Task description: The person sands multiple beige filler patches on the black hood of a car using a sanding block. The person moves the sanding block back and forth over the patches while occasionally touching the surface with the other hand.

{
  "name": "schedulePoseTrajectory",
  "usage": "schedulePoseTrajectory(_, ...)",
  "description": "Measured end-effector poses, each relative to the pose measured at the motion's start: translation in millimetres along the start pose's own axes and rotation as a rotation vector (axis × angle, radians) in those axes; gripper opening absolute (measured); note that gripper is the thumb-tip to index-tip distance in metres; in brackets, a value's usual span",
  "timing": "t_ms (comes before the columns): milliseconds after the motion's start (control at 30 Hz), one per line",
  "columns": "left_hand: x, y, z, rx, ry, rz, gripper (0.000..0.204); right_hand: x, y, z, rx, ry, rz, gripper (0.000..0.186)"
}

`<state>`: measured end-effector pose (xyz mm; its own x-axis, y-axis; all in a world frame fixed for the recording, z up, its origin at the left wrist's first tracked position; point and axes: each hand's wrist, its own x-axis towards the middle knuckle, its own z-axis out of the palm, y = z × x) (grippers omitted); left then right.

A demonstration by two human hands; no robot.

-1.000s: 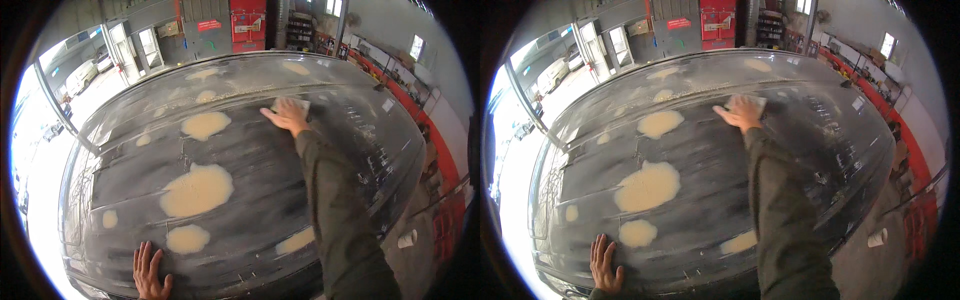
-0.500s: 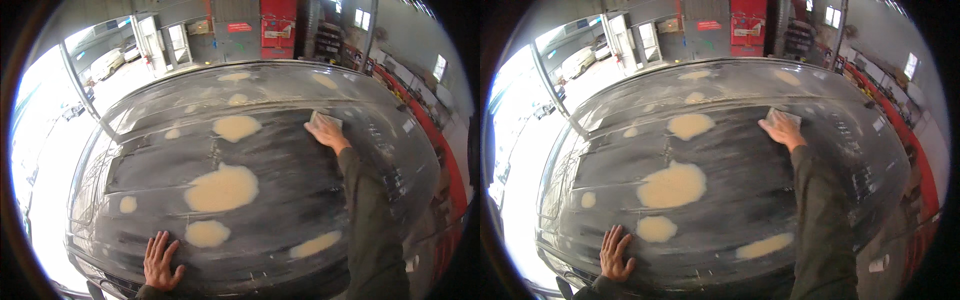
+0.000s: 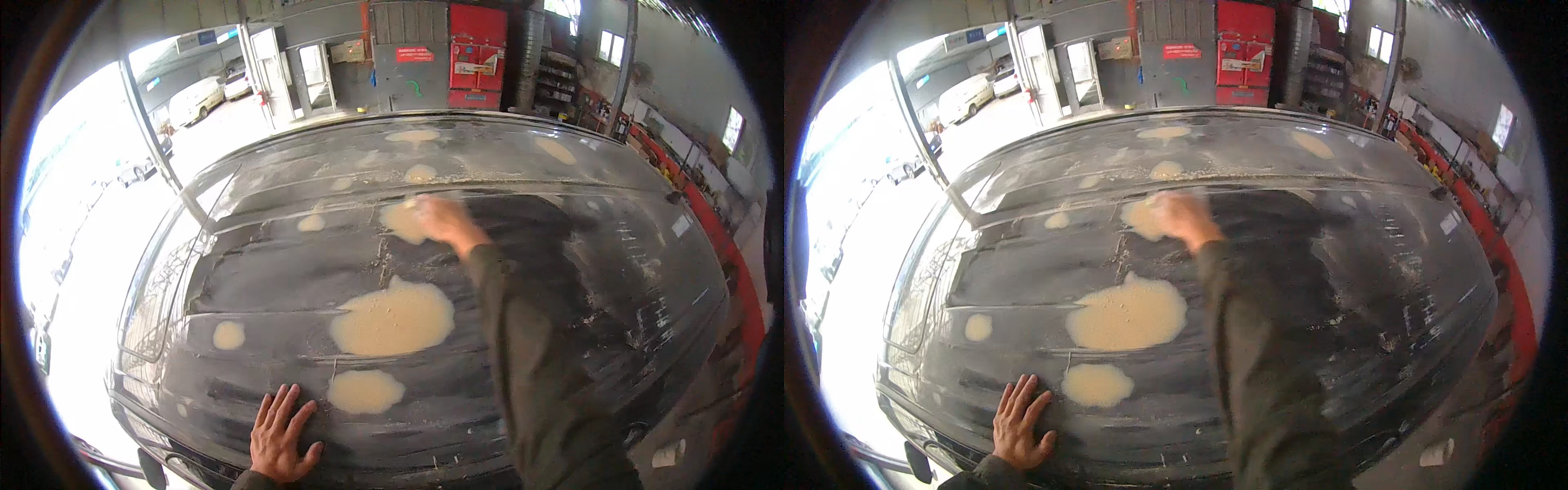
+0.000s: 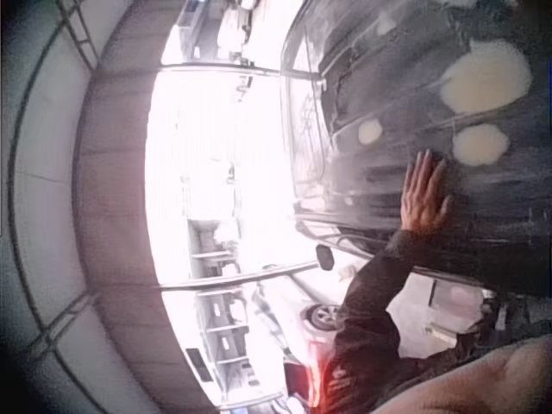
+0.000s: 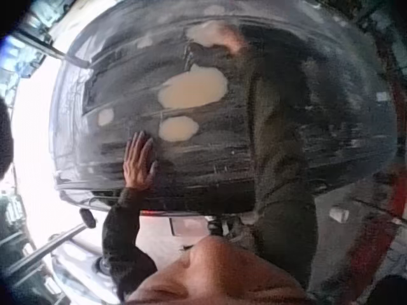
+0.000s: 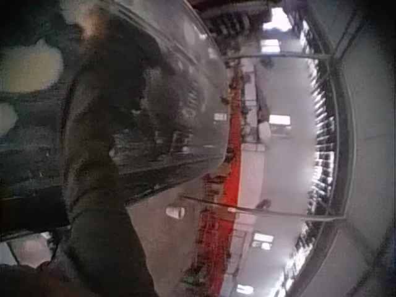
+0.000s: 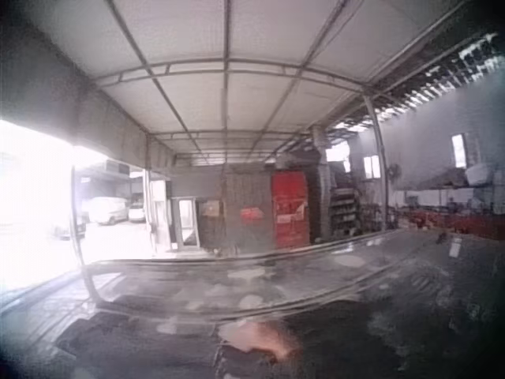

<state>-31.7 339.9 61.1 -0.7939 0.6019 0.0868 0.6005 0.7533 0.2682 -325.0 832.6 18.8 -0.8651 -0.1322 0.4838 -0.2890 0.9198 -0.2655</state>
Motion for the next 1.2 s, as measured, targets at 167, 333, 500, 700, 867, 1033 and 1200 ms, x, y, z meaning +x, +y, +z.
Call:
schedulePoseTrajectory(167, 1, -3, 1, -0.046, -0.007, -0.003, 0.075, -25, 53, -52, -0.202, -0.052, 0.417, 0.042)
schedulePoseTrajectory(333, 2, -1, -1, -0.073, -0.015, 0.005, 0.074, 46, -52, 27, -0.053, -0.031, 0.185, 0.042)
schedulePoseTrajectory(500, -9, -2, -3, -0.096, 0.049, 0.014, 0.081, 129, -226, 130, 0.040, -0.169, 0.061, 0.044)
schedulePoseTrajectory(700, 21, 1, 4, -0.107, 0.035, 0.144, 0.083, 146, -279, 163, -0.099, -0.144, 0.041, 0.079)
schedulePoseTrajectory(867, -15, -14, -4, -0.107, -0.022, -0.022, 0.075, 119, -245, 96, 0.227, -0.503, 0.167, 0.083)
schedulePoseTrajectory(1033, 6, -11, 0, -0.080, -0.041, 0.071, 0.076, 3, 0, -19, 0.043, -0.258, 0.357, 0.068)
schedulePoseTrajectory(1200, 2, -13, 8, -0.106, -0.044, 0.080, 0.079, -41, 82, -65, -0.411, -0.346, 0.578, 0.094)
